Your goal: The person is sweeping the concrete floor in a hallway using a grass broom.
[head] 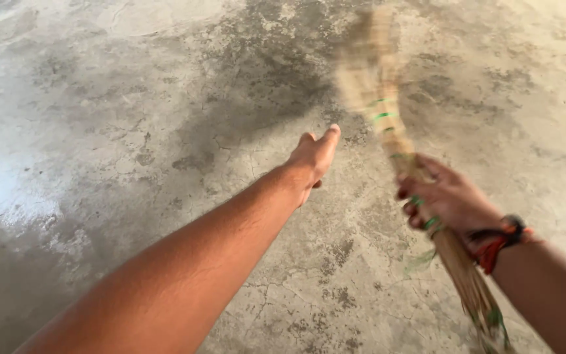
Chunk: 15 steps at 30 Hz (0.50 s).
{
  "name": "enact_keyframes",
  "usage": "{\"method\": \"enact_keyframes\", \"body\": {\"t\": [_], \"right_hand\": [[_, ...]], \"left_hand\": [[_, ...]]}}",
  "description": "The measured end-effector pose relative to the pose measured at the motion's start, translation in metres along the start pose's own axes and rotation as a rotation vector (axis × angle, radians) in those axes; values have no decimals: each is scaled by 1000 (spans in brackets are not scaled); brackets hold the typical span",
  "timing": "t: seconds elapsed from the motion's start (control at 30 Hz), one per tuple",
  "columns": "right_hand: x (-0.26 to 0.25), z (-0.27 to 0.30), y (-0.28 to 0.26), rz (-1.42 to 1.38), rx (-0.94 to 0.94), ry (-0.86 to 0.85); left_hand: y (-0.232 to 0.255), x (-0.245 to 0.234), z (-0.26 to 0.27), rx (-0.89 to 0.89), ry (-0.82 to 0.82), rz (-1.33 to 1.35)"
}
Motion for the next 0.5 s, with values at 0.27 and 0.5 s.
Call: {"method": "enact_keyframes", "body": {"t": [0.27, 0.5], "right_hand": [[20, -32, 35, 185, -28, -279], [-3, -80, -7, 43, -91, 11]], "left_hand": [[-33, -21, -22, -82, 122, 26], [-33, -30, -69, -31, 266, 41]]}}
Point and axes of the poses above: each hand's wrist, its own z-axis away from the middle knuckle, its own x-axis out of the palm, y = z × x, the point moved 5 cm from there along -z, towards the middle knuckle, and after that the axes turned 3 degrees about -z, right-handed, at the moved point
